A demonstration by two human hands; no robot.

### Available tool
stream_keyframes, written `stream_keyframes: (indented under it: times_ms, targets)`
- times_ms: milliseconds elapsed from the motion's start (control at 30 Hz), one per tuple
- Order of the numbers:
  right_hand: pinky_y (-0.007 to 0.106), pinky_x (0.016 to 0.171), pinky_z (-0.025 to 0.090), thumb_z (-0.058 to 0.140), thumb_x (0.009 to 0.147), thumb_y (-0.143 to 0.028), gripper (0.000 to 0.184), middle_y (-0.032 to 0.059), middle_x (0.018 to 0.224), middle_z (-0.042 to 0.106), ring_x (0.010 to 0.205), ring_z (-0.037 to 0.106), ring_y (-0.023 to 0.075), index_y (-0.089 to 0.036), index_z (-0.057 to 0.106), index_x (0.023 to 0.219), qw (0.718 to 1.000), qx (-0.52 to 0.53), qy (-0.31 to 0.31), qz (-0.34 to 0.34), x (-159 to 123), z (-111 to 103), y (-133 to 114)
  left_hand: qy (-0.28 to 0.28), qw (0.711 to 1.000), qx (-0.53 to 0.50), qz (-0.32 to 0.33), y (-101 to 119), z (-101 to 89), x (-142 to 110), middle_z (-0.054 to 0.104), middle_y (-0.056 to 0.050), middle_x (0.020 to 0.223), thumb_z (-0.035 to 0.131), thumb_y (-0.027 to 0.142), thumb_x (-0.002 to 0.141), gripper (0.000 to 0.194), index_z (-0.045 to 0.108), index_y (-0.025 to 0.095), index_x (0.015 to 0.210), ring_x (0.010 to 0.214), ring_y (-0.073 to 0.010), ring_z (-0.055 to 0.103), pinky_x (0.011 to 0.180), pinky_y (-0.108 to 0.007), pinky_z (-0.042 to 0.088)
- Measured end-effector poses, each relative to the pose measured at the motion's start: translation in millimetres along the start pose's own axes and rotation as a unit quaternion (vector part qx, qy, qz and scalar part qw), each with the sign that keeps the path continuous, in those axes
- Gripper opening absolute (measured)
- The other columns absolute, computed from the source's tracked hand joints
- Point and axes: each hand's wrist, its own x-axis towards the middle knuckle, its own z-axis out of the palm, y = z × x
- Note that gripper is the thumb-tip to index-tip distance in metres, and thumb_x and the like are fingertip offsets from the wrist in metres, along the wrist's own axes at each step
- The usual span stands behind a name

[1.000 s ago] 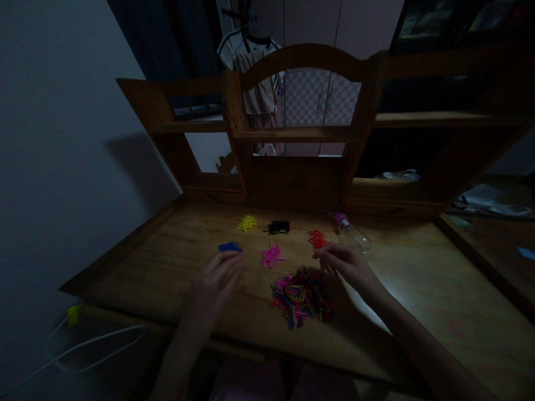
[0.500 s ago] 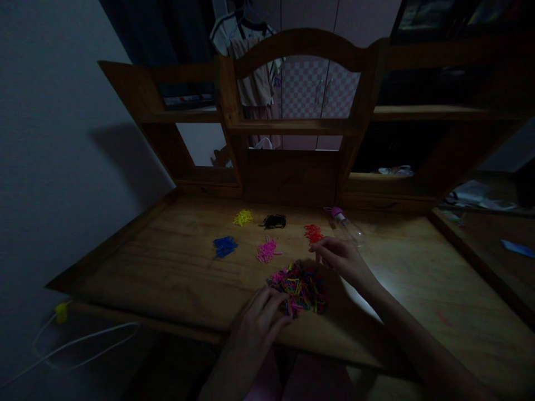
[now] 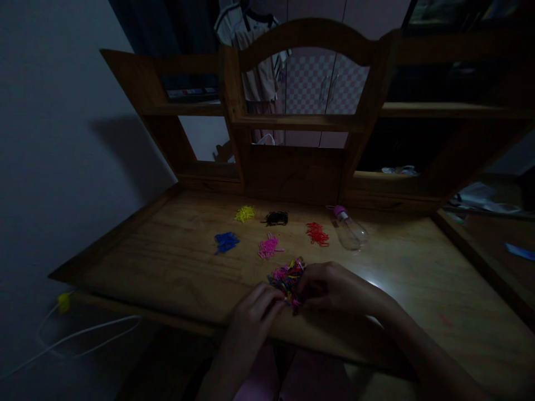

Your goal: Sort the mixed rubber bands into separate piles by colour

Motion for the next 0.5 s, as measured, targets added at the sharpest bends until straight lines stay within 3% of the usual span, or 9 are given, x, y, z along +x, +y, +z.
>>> stream_keyframes:
  times_ms: [233,500]
  targets:
    - [0.023,0.062,0.040,0.067,0.078,-0.018,0.010,-0.0001,0.081,0.065,0.069,0.056,0.0127,-0.022,0.070,0.086,1.000,0.000,0.014,-0.008,1.5,1.8,1.9,0.030,1.000,-0.002,-0.001,-4.1,-4.2,0.1,0.065,-0.001,0.096,0.049,0.017,0.092,0.019,0.067,0.025,0.095,0.094,-0.0163,0.063,0.086,-0.026,0.050]
    - [0.021,0.054,0.036,0.069,0.079,-0.028,0.011,-0.0009,0.074,0.061,0.061,0.050,0.0102,-0.019,0.067,0.084,0.994,0.103,0.022,0.038,0.8,-1.7,2.7,0.054,0.998,0.009,-0.007,-5.1,-6.6,0.1,0.070,0.001,0.098,0.055,0.024,0.091,0.015,0.068,0.026,0.097,0.094,-0.0164,0.065,0.087,-0.026,0.050]
